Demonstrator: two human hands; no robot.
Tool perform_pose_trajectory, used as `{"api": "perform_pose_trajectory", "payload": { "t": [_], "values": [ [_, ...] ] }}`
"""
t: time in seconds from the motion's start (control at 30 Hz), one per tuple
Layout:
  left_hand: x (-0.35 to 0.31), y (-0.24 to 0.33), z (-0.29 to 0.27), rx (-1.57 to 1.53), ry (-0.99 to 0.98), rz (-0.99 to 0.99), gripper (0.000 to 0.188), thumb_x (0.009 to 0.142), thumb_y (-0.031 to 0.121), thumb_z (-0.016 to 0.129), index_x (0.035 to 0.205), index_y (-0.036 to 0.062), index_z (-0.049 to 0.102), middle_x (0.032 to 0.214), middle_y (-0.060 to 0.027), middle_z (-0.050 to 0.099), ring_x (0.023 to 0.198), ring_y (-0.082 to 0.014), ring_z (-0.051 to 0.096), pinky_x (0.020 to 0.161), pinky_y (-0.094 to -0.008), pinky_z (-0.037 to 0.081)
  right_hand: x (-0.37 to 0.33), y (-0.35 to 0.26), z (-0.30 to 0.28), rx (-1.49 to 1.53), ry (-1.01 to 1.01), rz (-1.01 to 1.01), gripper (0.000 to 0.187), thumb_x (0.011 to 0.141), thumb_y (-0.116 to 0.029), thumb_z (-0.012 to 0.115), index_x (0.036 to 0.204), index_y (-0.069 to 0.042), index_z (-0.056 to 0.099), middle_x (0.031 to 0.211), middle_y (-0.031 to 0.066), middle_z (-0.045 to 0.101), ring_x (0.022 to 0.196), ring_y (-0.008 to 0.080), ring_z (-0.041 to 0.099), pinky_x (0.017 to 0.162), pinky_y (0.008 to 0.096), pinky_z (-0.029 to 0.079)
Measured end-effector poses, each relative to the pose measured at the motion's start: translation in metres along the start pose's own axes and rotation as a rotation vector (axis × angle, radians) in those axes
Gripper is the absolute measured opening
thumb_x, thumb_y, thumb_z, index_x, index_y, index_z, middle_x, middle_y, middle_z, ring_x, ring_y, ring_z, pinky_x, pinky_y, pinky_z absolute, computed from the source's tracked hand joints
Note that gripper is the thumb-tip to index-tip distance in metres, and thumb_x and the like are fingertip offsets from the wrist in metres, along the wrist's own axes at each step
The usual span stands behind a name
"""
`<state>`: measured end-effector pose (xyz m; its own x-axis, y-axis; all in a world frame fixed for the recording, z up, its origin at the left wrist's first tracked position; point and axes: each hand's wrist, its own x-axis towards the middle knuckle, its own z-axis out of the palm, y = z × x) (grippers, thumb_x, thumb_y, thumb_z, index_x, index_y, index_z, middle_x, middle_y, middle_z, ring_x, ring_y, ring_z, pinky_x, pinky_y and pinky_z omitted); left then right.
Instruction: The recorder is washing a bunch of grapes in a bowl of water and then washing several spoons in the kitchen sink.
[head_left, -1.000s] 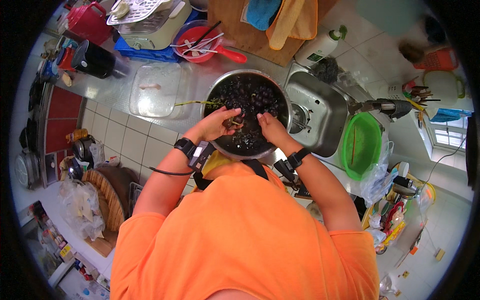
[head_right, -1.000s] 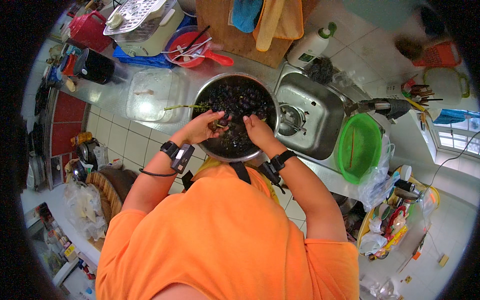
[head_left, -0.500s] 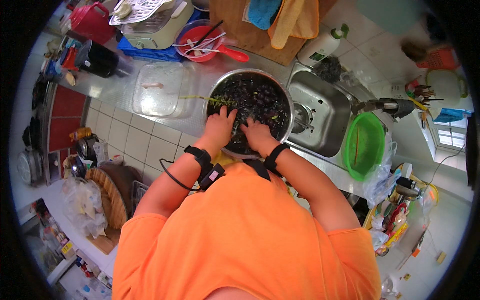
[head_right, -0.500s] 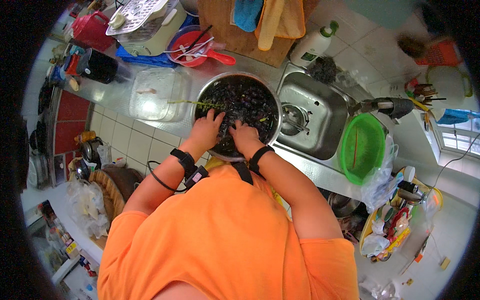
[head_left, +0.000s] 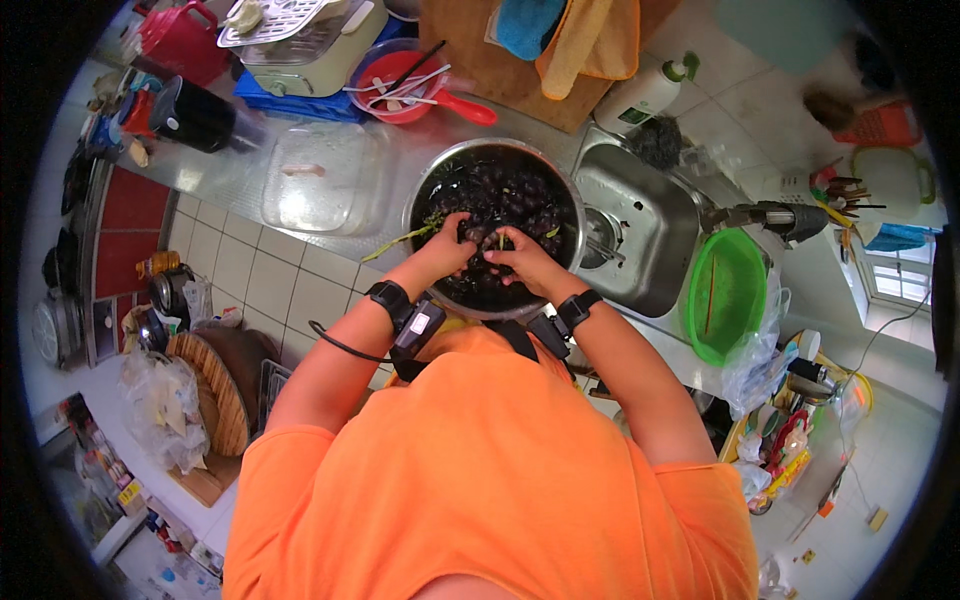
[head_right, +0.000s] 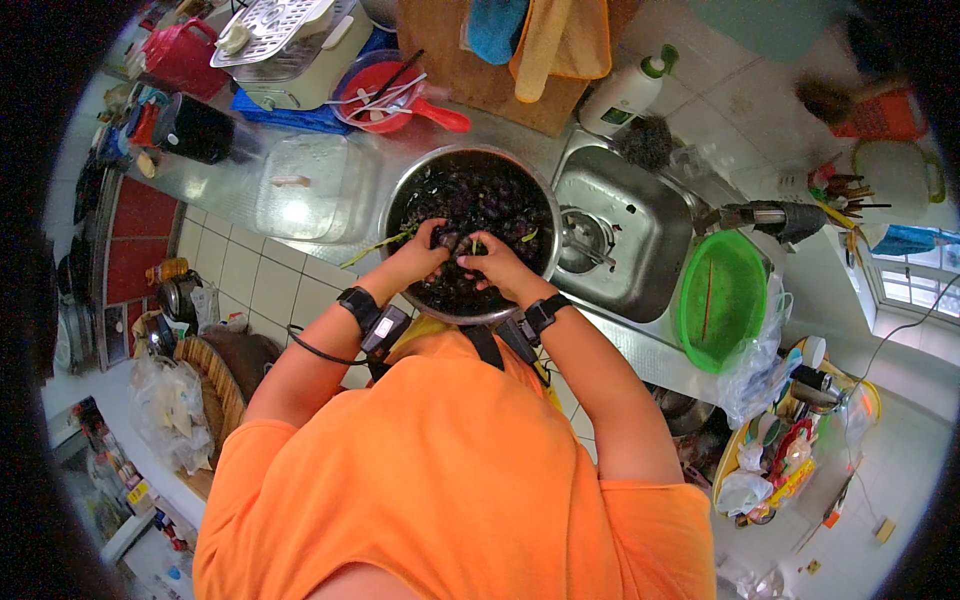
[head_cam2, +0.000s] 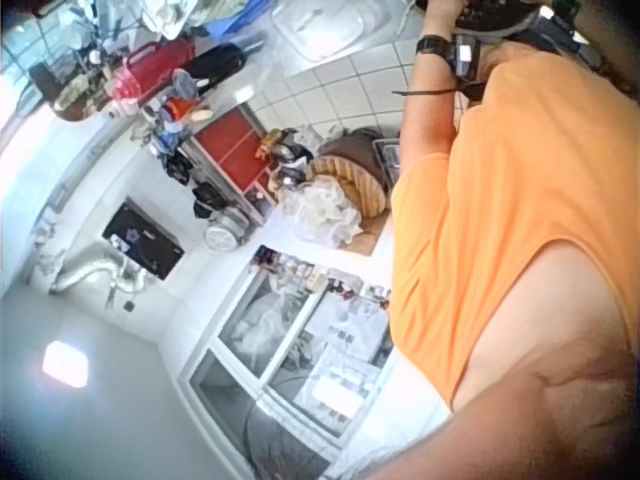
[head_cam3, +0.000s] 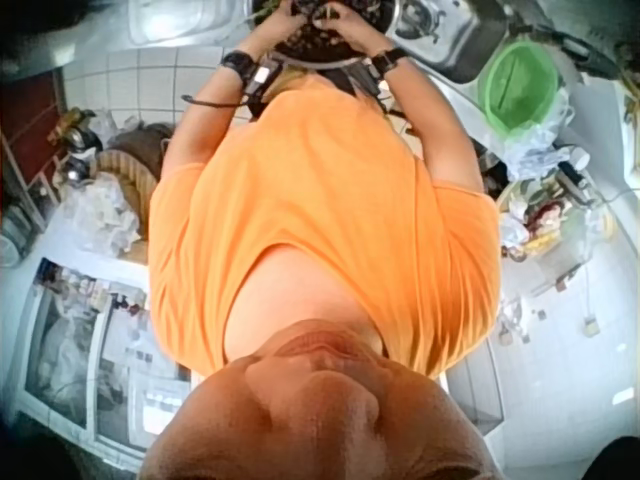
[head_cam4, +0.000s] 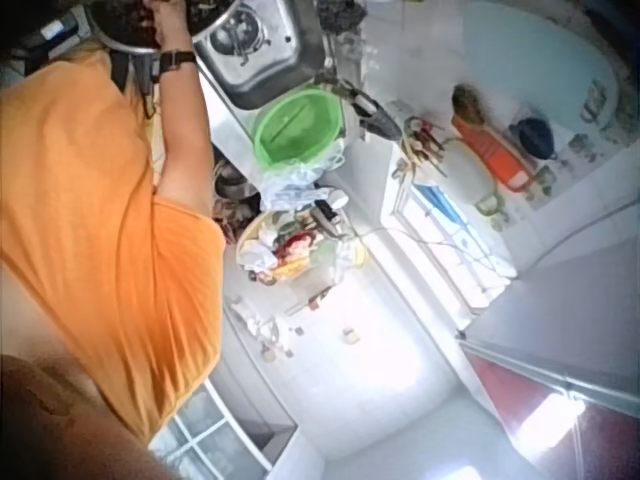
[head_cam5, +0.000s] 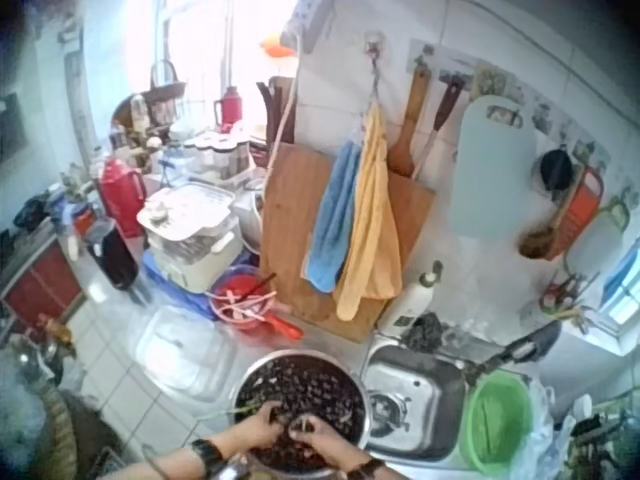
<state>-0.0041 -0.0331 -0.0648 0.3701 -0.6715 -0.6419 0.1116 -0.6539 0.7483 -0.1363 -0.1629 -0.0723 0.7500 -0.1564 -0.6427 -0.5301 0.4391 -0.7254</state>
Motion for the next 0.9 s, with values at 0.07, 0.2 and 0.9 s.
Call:
{"api": "perform_pose_trajectory", "payload": {
  "t": [0.07,0.2,0.9],
  "values": [
    [0.005,-0.005,-0.005,0.079,0.007,-0.017,0.052,0.089,0.024,0.052,0.135,0.0103,0.033,0.077,-0.0084,0.057,0.064,-0.0177,0.057,0.052,-0.0289,0.047,-0.006,-0.013,0.001,-0.052,0.039,0.038,0.037,0.086,-0.023,0.065,0.112,-0.007,0.046,0.09,0.0066,0.057,0.058,0.0128,0.056,0.044,0.0252,0.041],
    [0.006,-0.013,0.001,0.551,0.144,0.194,0.053,0.088,0.024,0.059,0.134,0.0084,0.036,0.075,-0.0076,0.057,0.066,-0.0181,0.057,0.059,-0.0286,0.047,-0.005,-0.015,-0.005,-0.19,0.061,0.096,0.033,0.089,-0.028,0.06,0.108,-0.006,0.046,0.092,0.0087,0.058,0.055,0.0145,0.059,0.038,0.0254,0.04],
    [-0.017,0.006,0.009,0.746,-0.027,0.271,0.015,0.086,0.016,0.059,0.095,0.0032,0.06,0.085,-0.0181,0.064,0.084,-0.0372,0.061,0.072,-0.0425,0.049,-0.024,-0.015,-0.011,-0.583,0.149,0.056,0.027,0.08,-0.017,0.067,0.101,-0.003,0.056,0.089,0.0102,0.061,0.088,0.0244,0.062,0.069,0.0369,0.052]
  ]
}}
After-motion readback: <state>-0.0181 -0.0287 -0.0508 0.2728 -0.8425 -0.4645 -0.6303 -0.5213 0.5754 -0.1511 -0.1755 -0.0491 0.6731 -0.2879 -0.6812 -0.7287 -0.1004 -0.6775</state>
